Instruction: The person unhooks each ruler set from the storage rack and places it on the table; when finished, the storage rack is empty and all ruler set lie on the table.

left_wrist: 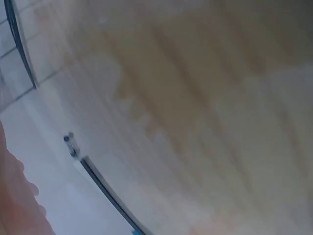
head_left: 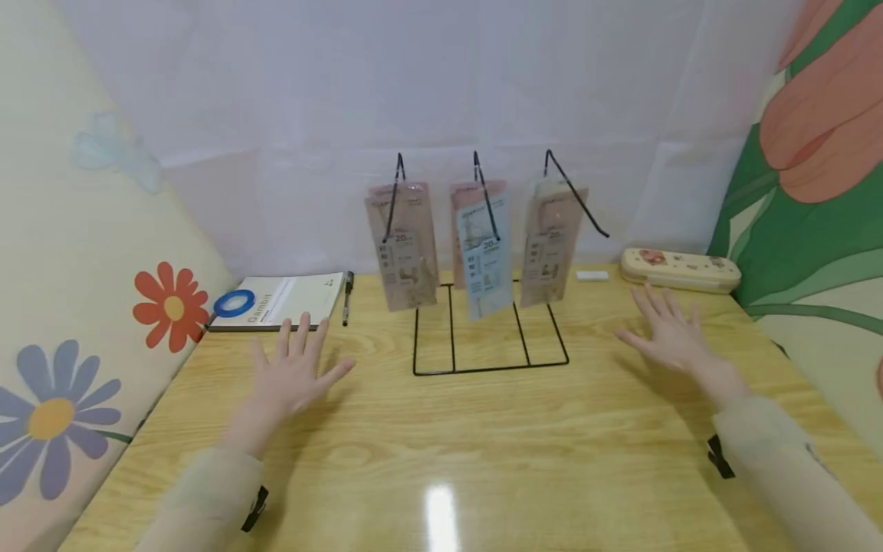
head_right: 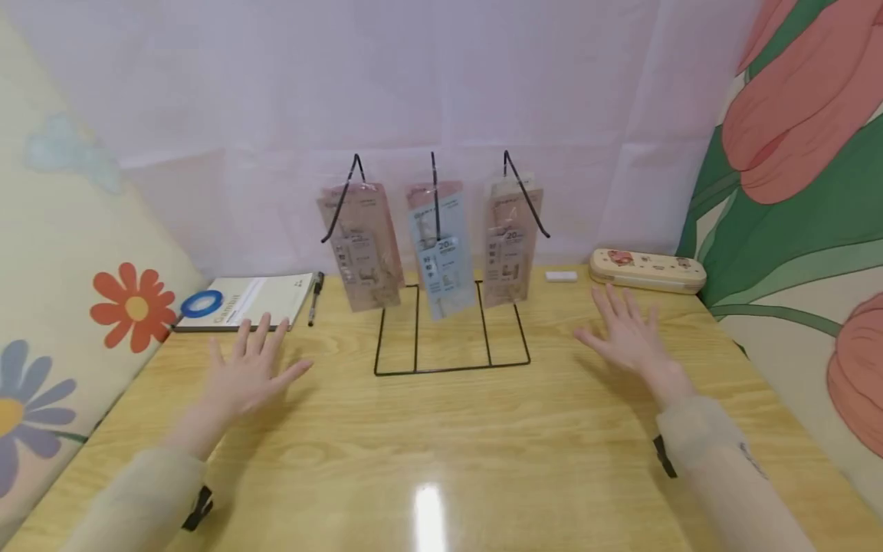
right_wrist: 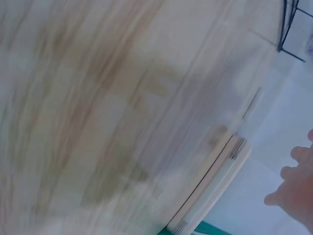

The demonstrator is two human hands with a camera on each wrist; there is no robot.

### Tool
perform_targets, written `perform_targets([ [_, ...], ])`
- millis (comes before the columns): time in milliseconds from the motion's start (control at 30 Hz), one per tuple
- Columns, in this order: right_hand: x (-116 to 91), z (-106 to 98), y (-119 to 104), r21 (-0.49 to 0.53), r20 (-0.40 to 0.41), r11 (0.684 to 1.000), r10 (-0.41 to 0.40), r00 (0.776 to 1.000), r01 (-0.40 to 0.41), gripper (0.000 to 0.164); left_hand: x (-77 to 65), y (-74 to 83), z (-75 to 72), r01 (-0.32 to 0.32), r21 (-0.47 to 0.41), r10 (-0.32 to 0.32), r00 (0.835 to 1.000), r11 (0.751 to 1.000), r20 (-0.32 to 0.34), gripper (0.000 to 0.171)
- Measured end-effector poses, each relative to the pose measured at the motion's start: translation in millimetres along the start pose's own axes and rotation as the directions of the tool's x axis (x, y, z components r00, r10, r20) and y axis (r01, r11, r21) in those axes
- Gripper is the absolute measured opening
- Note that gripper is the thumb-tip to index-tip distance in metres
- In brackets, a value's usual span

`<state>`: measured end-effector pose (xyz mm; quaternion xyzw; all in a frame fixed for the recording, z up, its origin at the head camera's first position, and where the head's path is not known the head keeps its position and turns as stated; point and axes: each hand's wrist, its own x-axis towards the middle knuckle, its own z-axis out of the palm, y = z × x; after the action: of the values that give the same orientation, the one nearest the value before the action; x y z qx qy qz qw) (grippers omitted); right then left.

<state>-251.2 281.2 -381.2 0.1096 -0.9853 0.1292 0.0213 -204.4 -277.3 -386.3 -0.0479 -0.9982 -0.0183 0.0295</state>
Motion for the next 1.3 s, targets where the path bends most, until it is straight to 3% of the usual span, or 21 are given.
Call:
perform_targets([
  [133,1.2,1.8,-7.1,0.099,-0.048,0.993,-0.055,0.997,0.06,0.085,-4.1,17.3,4.3,-0.035,-0.016,0.036,0.999,0.999,0.017,0.092],
  [267,5.7,3.7,-16.9,0.247,-0.058,0.961,-0.11,0.992,0.121,0.081,-7.3,37.2,9.0,-0.081,-0.054,0.083,0.996,0.995,0.03,0.089],
  [500,11.3,7.3,-33.9,0.462,0.005,0.883,-0.095,0.995,0.082,0.074,-6.9,73.9,18.7,-0.171,-0.129,0.177,0.984,0.977,0.037,0.077],
  [833,39.7,12.6,-54.6,0.649,-0.016,0.76,-0.019,1.0,0.025,0.067,3.1,106.9,26.0,-0.233,-0.176,0.253,0.962,0.956,0.102,0.073],
  [1100,60.8,10.5,-71.4,0.737,0.007,0.673,0.093,0.996,-0.068,0.069,17.4,115.4,28.0,-0.19,-0.147,0.217,0.956,0.971,0.198,0.072],
  [1300,67.2,10.9,-77.4,0.748,0.014,0.66,0.096,0.995,-0.074,0.068,25.1,115.4,31.8,-0.122,-0.171,0.164,0.953,0.978,0.255,0.07],
])
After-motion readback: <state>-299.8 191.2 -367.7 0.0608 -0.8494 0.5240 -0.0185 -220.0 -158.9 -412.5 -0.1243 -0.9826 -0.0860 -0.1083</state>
